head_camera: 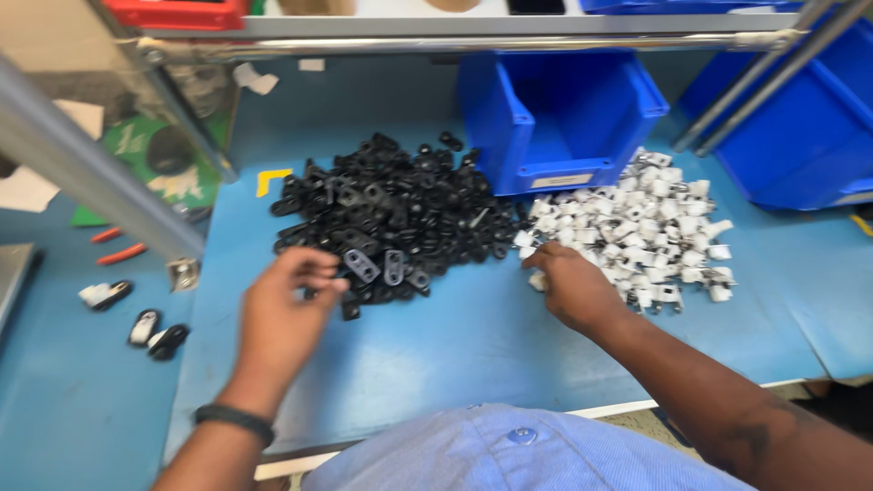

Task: The person repeatedly picks black and white plastic electrical connector halves from piles on a blue workbench, presses them together by hand, and places the assembled units into a blue bin. The process is continuous and repetitive throughout the clip.

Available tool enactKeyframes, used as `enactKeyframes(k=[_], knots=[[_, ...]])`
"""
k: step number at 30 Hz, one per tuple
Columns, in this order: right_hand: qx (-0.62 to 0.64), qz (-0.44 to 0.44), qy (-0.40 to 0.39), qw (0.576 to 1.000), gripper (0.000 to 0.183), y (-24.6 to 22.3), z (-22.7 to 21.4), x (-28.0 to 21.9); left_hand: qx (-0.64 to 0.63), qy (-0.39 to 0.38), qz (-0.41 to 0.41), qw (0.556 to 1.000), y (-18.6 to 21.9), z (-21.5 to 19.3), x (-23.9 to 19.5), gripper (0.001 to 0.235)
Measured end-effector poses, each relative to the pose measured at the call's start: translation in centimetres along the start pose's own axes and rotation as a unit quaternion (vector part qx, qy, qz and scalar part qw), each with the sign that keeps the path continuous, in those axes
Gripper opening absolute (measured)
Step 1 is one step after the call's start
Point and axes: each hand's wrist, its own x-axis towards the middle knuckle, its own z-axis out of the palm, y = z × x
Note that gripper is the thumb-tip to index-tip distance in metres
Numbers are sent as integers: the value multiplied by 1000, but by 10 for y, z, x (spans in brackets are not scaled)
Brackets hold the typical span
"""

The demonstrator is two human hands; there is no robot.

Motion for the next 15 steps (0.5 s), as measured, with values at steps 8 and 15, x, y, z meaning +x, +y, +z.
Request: enactKeyframes(k=[8, 15], knots=[[10, 29, -108, 994, 44, 5, 1, -11, 395, -80, 90, 911, 32, 63, 34, 35], [3, 127, -77, 989, 13, -31, -8, -52, 476, -146, 151, 854, -59, 65, 71, 45]])
